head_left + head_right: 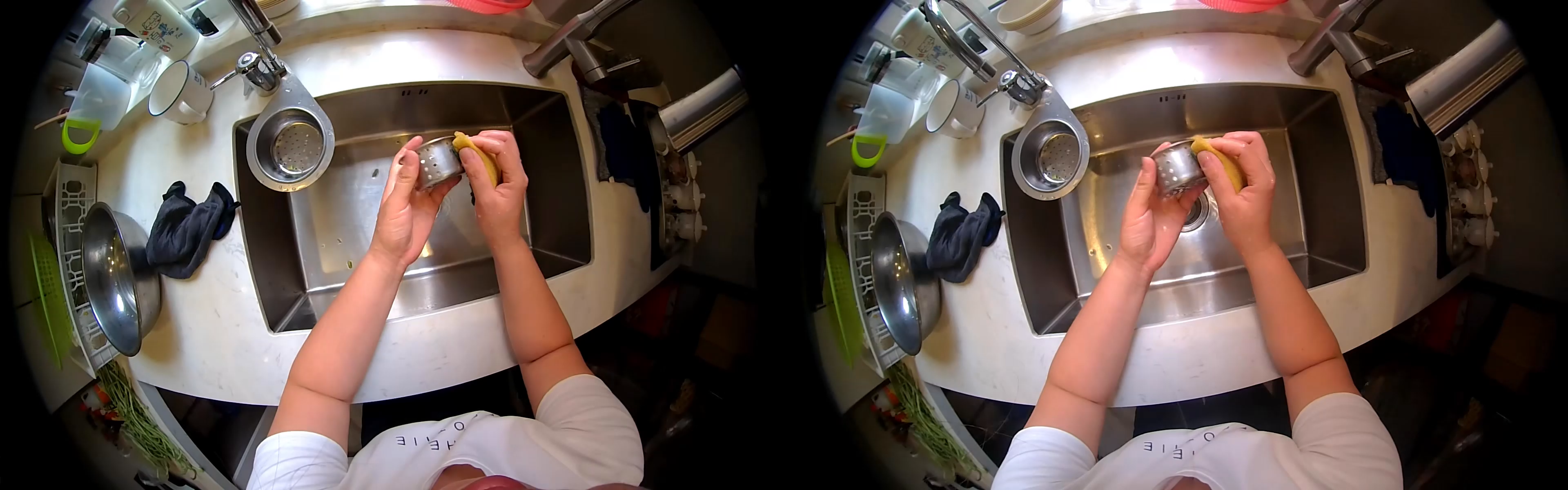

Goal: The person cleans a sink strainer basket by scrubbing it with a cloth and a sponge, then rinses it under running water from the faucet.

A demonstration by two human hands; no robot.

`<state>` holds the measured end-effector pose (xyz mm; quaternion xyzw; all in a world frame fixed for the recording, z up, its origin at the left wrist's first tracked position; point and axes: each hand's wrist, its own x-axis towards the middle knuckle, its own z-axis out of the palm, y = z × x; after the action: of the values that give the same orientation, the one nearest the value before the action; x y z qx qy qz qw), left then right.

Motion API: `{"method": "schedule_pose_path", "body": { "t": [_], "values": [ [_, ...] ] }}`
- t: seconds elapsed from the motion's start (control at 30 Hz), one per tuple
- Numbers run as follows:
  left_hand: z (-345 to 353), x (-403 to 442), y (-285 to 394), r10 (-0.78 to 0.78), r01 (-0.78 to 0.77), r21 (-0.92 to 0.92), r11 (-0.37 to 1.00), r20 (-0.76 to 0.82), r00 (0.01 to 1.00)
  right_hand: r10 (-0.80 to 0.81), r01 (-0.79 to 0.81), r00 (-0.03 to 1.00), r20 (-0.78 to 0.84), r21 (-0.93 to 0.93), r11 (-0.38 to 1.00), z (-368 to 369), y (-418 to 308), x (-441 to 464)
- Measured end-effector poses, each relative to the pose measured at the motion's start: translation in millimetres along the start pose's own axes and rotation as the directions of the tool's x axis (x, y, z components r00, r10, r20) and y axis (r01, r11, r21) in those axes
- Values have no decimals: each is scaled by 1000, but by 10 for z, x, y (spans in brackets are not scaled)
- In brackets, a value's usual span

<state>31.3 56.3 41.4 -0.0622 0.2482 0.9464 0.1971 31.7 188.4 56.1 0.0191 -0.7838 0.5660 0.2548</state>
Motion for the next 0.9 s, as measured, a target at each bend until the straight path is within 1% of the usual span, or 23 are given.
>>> {"method": "schedule_pose_path", "body": {
  "t": [0.03, 0.1, 0.13, 0.2, 0.23, 0.3, 0.33, 0.43, 0.47, 0.5, 0.57, 0.6, 0.63, 0.67, 0.7, 0.77, 0.8, 0.83, 0.9],
  "values": [
    [-9, -1, -2, 0, 0, -1, 1000, 1, 1000, -1, 1, 1000, 0, -1, 1000, -4, 1, 11],
    [-52, -9, -15, -9, 9, -28, 1000, 7, 1000, -77, 79, 997, 21, -90, 993, -9, -8, 28],
    [-56, -19, -36, -9, 9, -29, 1000, 7, 1000, -78, 80, 997, 21, -91, 993, 5, -41, 8],
    [-48, -38, -80, 42, -22, 148, 989, -134, 990, -251, 265, 960, 125, -116, 957, 58, -131, -47],
    [-47, -35, -74, 44, -24, 147, 989, -133, 990, -253, 267, 959, 126, -115, 957, 68, -123, -36],
    [-39, -46, -55, 110, -104, 108, 989, -47, 993, -204, 209, 977, 61, -92, 974, 76, -94, -22],
    [3, -64, -39, 93, -94, 37, 995, 20, 995, -109, 111, 994, 24, -133, 985, 20, -66, 35],
    [5, -48, -75, 97, -97, 67, 993, -6, 995, -112, 114, 993, 22, -88, 990, 12, -118, -32],
    [-4, -59, -55, 53, -47, 100, 994, -60, 997, -254, 265, 961, 112, -104, 958, 27, -172, -71],
    [-34, -54, -28, 53, -46, 100, 994, -63, 997, -317, 338, 931, 184, -100, 936, 87, -242, -101],
    [-92, -40, 1, 35, -35, 39, 999, -14, 999, -248, 262, 958, 142, -91, 961, 89, -194, -66],
    [-107, -5, -36, 74, -73, -44, 996, 11, 997, -250, 264, 959, 136, -94, 960, 55, -135, -35],
    [-85, -5, -15, 75, -74, -43, 996, 18, 997, -165, 173, 982, 88, -100, 980, -11, -44, -17],
    [-64, -17, 28, 51, -37, -136, 990, 100, 994, -78, 82, 996, 39, -101, 992, -53, 17, -4],
    [-44, -15, 67, 31, 11, -223, 975, 183, 983, -84, 87, 996, 33, -100, 991, -64, 38, 7],
    [-27, 3, 88, 18, 21, -226, 974, 170, 985, -27, 28, 996, -83, 15, 999, -72, 64, 5],
    [-40, 3, 77, 2, 62, -296, 953, 212, 977, -36, 36, 998, -53, -7, 999, -75, 21, 10],
    [-61, 0, 66, -11, 106, -362, 926, 253, 967, -32, 32, 998, -55, -3, 999, -58, -4, -4],
    [-133, 2, 36, -27, 119, -369, 922, 246, 969, -38, 37, 999, 11, 59, 998, -10, -44, -27]
  ]
}}
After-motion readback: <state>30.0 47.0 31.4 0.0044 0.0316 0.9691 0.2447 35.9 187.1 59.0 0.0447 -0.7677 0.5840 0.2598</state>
